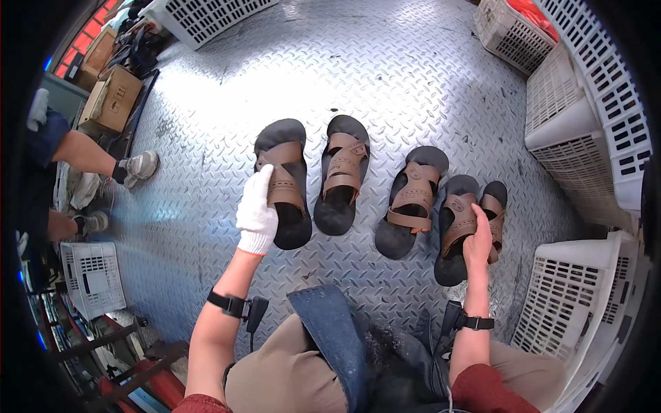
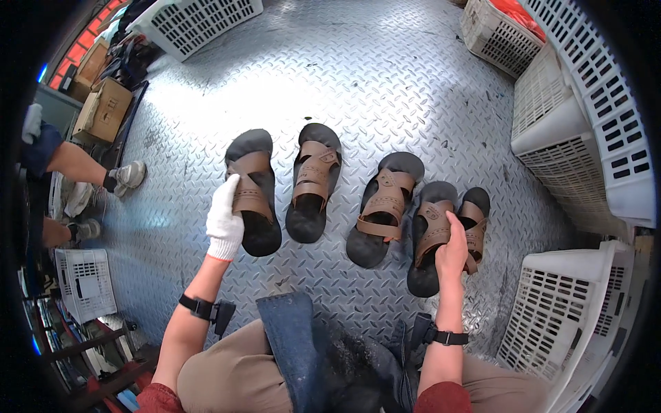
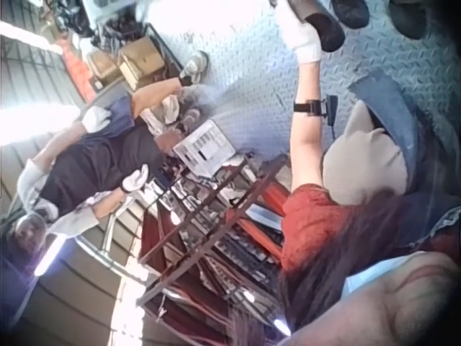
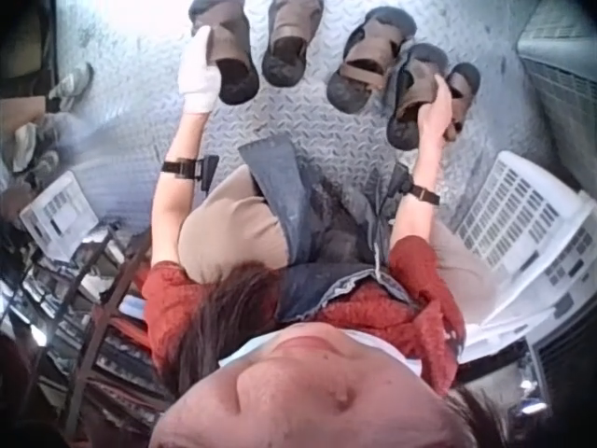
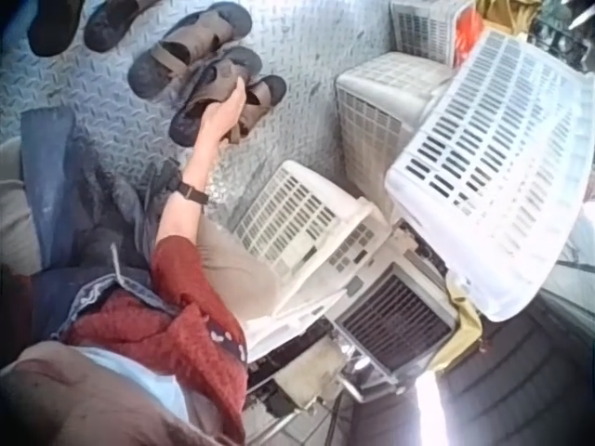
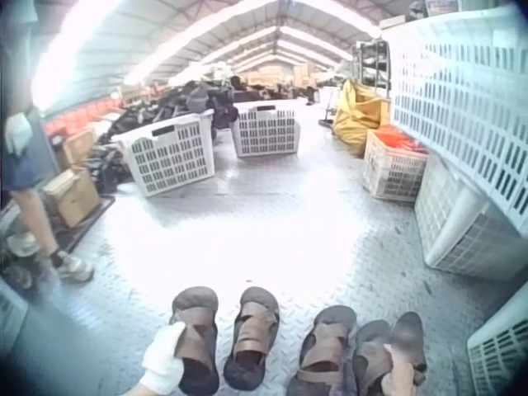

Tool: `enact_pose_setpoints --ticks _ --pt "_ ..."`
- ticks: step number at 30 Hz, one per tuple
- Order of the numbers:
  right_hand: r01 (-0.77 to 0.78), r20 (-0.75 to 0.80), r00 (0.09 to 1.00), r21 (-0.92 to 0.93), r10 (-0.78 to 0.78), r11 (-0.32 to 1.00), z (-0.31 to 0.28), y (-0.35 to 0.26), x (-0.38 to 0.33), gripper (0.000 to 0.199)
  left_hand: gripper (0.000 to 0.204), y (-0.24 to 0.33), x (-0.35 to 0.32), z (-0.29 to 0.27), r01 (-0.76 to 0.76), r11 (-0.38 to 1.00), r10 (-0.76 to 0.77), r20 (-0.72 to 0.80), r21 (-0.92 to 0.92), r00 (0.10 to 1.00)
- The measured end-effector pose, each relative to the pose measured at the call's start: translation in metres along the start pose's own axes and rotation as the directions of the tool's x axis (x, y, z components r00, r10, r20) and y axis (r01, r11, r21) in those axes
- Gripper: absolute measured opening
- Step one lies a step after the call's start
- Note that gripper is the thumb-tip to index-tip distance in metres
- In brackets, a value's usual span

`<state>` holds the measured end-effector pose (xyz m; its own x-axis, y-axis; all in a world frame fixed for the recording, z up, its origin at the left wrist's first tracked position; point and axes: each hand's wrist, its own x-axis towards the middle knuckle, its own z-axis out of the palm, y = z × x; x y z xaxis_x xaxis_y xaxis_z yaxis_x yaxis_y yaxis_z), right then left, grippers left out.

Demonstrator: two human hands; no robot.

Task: Sorting and inspecting finished sandals on a warehouse floor.

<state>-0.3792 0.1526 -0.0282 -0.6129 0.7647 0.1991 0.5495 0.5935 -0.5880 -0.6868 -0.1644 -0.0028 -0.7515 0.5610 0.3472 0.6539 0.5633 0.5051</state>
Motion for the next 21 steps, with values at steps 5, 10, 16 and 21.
enact_pose_setpoints --ticks 5,10,16,21 --pt "-0.068 -0.122 0.986 0.309 0.111 0.949 -0.001 -0.035 0.006 0.041 0.063 0.026 0.017 -0.021 -0.003 0.993 -0.003 -0.057 -0.118 0.998" --pt "0.045 -0.219 0.975 0.313 0.026 0.949 -0.012 -0.051 0.026 0.04 0.061 0.041 0.029 -0.015 -0.015 0.984 0.004 -0.062 -0.179 0.998" --pt "0.036 -0.238 0.971 0.298 0.038 0.954 -0.006 -0.049 0.023 0.036 0.051 0.068 0.032 -0.047 0.098 0.887 -0.129 -0.038 -0.452 0.991" --pt "0.04 -0.185 0.983 0.197 -0.003 0.979 -0.019 -0.021 0.025 0.04 0.053 0.133 0.081 -0.096 0.002 0.797 -0.006 -0.005 -0.603 1.0"
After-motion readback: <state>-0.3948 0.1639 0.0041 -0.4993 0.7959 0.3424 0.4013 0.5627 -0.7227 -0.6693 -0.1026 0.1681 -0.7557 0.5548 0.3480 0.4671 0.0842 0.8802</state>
